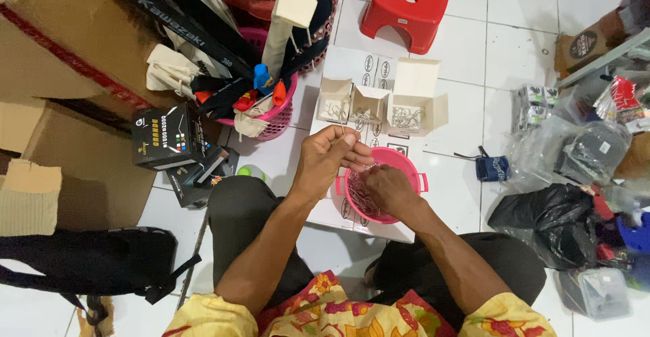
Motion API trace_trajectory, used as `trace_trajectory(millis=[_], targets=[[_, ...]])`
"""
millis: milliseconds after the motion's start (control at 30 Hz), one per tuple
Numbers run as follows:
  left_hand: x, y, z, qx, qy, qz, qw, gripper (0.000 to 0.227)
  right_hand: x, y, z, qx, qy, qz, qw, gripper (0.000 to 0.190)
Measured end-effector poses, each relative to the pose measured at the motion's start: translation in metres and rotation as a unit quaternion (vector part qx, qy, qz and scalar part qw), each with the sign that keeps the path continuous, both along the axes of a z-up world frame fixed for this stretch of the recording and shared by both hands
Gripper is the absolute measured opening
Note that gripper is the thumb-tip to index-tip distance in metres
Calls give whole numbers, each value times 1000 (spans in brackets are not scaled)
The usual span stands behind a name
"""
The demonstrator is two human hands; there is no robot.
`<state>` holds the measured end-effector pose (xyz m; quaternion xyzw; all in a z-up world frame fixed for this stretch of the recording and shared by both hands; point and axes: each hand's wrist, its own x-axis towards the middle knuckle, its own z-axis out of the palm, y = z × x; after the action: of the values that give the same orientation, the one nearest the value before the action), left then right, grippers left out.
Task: The person sits on the floor and repeatedly picks small metal rings from a pink bowl, links them together by hand, and places the assembled keychains into a white cardboard box. The process is repeated continuously throughout the clip.
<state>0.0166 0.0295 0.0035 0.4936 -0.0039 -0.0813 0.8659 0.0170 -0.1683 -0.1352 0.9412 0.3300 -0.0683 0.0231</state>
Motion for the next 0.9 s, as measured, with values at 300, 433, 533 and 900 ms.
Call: trace_trajectory(millis=[300, 433, 533, 900], targets=[[-1, 5, 4, 9, -6, 11, 1000, 20, 7, -2, 68, 94, 233, -90, 964, 19], [3, 7, -2, 33, 6, 14, 999, 18, 11, -13, 140, 216, 268, -94, 934, 19], [-1, 2, -7, 50, 8, 18, 999, 19, 9, -32, 134, 432, 290, -150, 841, 11], [-1, -23, -25, 44, 54, -13, 997, 17, 18, -9, 107, 687, 296, -353, 562, 18]])
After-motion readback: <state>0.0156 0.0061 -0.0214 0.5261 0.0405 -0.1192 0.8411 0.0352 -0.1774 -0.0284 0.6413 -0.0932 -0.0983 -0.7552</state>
